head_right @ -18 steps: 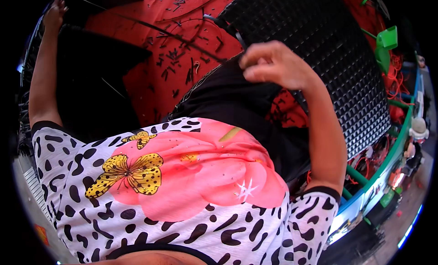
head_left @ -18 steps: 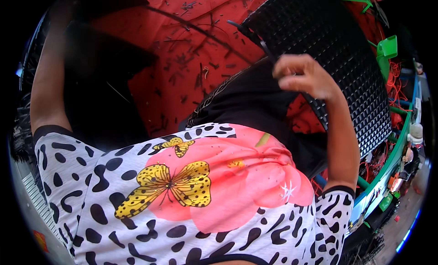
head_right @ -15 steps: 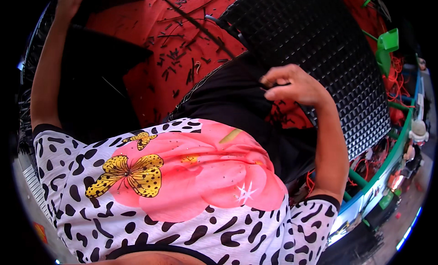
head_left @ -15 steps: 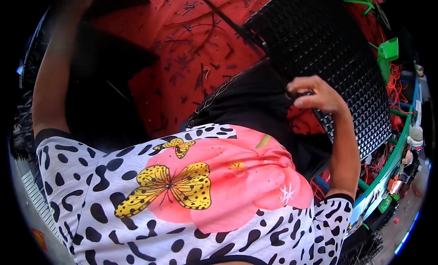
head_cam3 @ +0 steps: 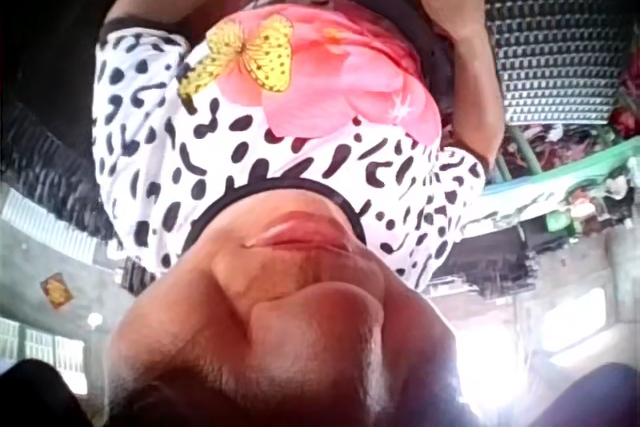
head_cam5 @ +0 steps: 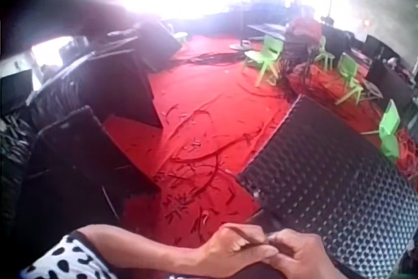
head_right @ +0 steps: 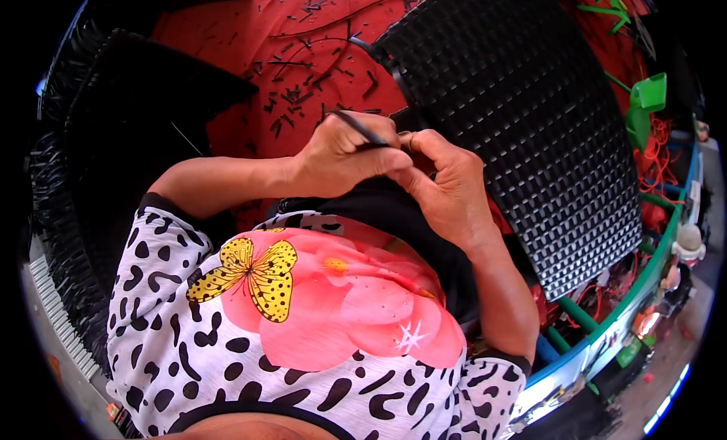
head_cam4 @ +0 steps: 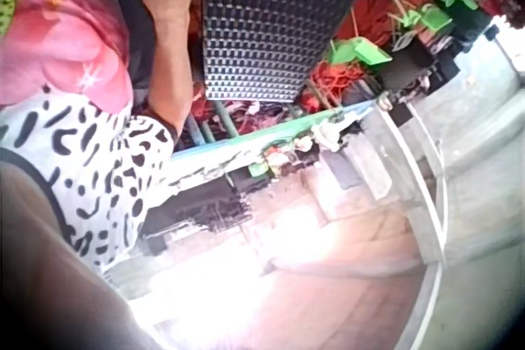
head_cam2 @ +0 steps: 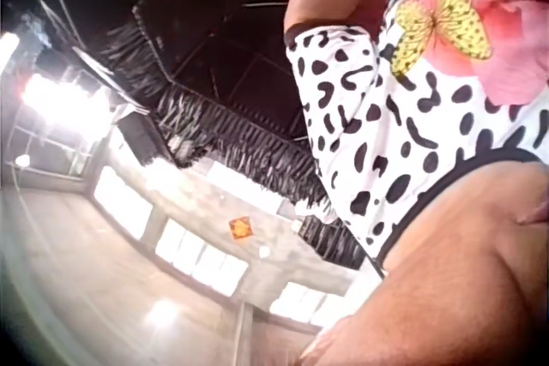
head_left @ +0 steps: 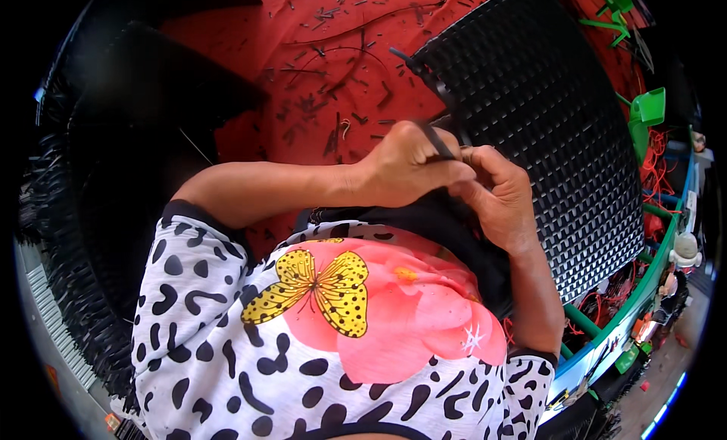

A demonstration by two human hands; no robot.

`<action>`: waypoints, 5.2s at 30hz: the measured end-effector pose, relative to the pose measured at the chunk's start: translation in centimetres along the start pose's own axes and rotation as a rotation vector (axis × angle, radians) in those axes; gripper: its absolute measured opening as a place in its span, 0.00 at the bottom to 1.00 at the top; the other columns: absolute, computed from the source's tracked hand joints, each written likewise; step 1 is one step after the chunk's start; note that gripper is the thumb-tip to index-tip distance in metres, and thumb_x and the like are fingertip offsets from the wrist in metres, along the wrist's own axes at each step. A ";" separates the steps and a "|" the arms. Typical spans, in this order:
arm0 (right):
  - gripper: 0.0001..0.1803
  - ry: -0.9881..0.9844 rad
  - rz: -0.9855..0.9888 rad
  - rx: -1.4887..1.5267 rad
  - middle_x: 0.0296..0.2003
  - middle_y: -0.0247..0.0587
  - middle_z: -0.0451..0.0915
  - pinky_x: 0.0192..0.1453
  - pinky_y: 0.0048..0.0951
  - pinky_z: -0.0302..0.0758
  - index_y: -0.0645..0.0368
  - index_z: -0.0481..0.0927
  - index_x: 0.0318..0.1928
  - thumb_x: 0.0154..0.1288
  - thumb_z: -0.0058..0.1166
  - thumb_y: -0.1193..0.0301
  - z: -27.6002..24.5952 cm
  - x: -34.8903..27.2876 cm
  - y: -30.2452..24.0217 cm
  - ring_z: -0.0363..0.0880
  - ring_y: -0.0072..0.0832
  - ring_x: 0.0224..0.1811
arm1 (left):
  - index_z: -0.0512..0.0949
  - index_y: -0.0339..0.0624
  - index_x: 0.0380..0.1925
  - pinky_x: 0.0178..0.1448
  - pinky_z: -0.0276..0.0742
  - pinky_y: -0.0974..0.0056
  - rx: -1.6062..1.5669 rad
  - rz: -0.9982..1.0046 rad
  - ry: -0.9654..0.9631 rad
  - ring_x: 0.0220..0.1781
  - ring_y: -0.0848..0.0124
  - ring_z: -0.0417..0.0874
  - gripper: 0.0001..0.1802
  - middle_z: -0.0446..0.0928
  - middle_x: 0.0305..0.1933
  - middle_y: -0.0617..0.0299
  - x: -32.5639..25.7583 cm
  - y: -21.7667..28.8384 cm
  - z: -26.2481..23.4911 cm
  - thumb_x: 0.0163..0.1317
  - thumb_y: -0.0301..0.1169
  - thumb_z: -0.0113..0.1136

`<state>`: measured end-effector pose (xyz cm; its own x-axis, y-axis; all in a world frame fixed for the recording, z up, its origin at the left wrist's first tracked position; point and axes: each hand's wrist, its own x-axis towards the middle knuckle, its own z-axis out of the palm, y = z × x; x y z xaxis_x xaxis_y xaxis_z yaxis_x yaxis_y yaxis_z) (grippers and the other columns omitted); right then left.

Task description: The person assembles a black woven furniture panel, inserting a plastic end cap into a frame tube and trimming excess weaving material with snips.

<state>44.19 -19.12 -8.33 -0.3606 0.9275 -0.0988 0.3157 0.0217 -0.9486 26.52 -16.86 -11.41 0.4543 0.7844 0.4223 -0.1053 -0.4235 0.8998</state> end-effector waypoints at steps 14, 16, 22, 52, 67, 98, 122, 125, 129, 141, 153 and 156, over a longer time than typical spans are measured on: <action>0.13 0.126 0.178 -0.401 0.17 0.47 0.71 0.28 0.28 0.67 0.65 0.74 0.25 0.60 0.49 0.67 -0.8 7.3 1.7 0.70 0.30 0.19 | 0.77 0.40 0.36 0.36 0.71 0.71 0.890 0.177 0.436 0.35 0.72 0.77 0.08 0.77 0.36 0.59 2.6 -10.4 -7.7 0.55 0.24 0.57; 0.13 0.078 0.224 -0.390 0.17 0.46 0.71 0.29 0.28 0.67 0.65 0.74 0.25 0.59 0.49 0.66 -0.9 8.0 2.3 0.70 0.30 0.19 | 0.77 0.41 0.34 0.35 0.72 0.69 0.895 0.205 0.294 0.34 0.68 0.78 0.07 0.77 0.35 0.58 2.8 -11.4 -8.2 0.54 0.27 0.60; 0.14 0.045 0.337 -0.303 0.16 0.41 0.73 0.29 0.28 0.68 0.65 0.76 0.23 0.56 0.48 0.66 -0.5 8.8 2.5 0.71 0.26 0.20 | 0.76 0.38 0.32 0.32 0.71 0.71 0.518 -0.168 0.342 0.28 0.74 0.75 0.06 0.77 0.30 0.62 1.5 -11.6 -7.8 0.53 0.26 0.62; 0.18 -0.078 0.509 0.114 0.15 0.26 0.63 0.16 0.16 0.57 0.71 0.71 0.50 0.58 0.41 0.78 -0.8 9.8 -1.5 0.59 0.11 0.14 | 0.73 0.34 0.17 0.36 0.76 0.70 -0.497 -0.444 0.498 0.29 0.74 0.77 0.08 0.73 0.42 0.53 1.2 -10.8 -6.6 0.52 0.19 0.57; 0.17 0.021 0.596 0.290 0.14 0.25 0.60 0.11 0.16 0.51 0.72 0.69 0.48 0.58 0.38 0.80 0.0 9.6 -2.4 0.54 0.12 0.09 | 0.73 0.32 0.18 0.38 0.80 0.69 -0.484 -0.343 0.517 0.31 0.75 0.78 0.07 0.71 0.44 0.54 1.1 -10.9 -5.7 0.53 0.18 0.57; 0.11 0.109 0.633 0.237 0.14 0.26 0.62 0.10 0.15 0.51 0.68 0.73 0.40 0.58 0.38 0.80 -0.1 9.7 -3.3 0.55 0.11 0.09 | 0.71 0.33 0.16 0.39 0.81 0.70 -0.483 -0.332 0.576 0.37 0.74 0.77 0.08 0.70 0.42 0.53 1.7 -9.9 -4.3 0.51 0.16 0.57; 0.13 0.119 -0.041 -0.714 0.22 0.42 0.75 0.30 0.28 0.73 0.62 0.76 0.43 0.55 0.51 0.77 -0.2 7.7 -2.3 0.77 0.33 0.24 | 0.73 0.34 0.23 0.40 0.79 0.70 -0.697 -0.373 0.561 0.37 0.73 0.78 0.04 0.73 0.41 0.55 1.5 -9.5 -4.1 0.51 0.15 0.56; 0.11 0.121 -0.276 -0.898 0.27 0.43 0.78 0.31 0.32 0.75 0.59 0.77 0.41 0.56 0.54 0.74 -0.3 7.5 -2.0 0.78 0.39 0.28 | 0.73 0.34 0.23 0.41 0.79 0.70 -0.701 -0.324 0.543 0.37 0.73 0.78 0.04 0.72 0.42 0.55 1.6 -9.4 -4.2 0.51 0.16 0.56; 0.08 0.132 -0.301 -1.092 0.24 0.40 0.76 0.28 0.32 0.74 0.58 0.78 0.38 0.55 0.55 0.74 -0.3 7.6 -1.8 0.78 0.36 0.26 | 0.73 0.33 0.22 0.41 0.79 0.70 -0.675 -0.343 0.552 0.35 0.73 0.78 0.04 0.72 0.42 0.54 1.6 -9.2 -4.1 0.50 0.16 0.56; 0.07 0.303 -0.397 -0.989 0.26 0.41 0.78 0.30 0.29 0.75 0.61 0.78 0.36 0.54 0.55 0.77 0.8 7.2 0.2 0.79 0.35 0.27 | 0.72 0.33 0.22 0.41 0.78 0.70 -0.646 -0.369 0.541 0.35 0.74 0.77 0.04 0.71 0.43 0.54 1.7 -8.9 -4.0 0.50 0.16 0.57; 0.04 0.328 -0.425 -0.969 0.22 0.40 0.77 0.26 0.30 0.74 0.61 0.78 0.32 0.53 0.54 0.78 1.4 7.2 -0.1 0.77 0.35 0.24 | 0.73 0.33 0.22 0.41 0.75 0.71 -0.657 -0.368 0.522 0.33 0.74 0.77 0.04 0.72 0.41 0.54 1.8 -8.9 -4.0 0.49 0.16 0.57; 0.04 0.317 -0.437 -1.001 0.23 0.40 0.76 0.26 0.29 0.73 0.60 0.78 0.33 0.54 0.54 0.77 1.3 7.5 0.3 0.77 0.34 0.23 | 0.73 0.33 0.22 0.41 0.75 0.71 -0.657 -0.351 0.521 0.33 0.74 0.77 0.04 0.72 0.41 0.54 1.8 -9.0 -4.0 0.48 0.16 0.58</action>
<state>40.38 -12.65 -9.72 -0.4181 0.8171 0.3970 0.8281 0.5224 -0.2032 24.76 -9.86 -18.29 0.1148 0.9927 -0.0357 -0.5920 0.0972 0.8001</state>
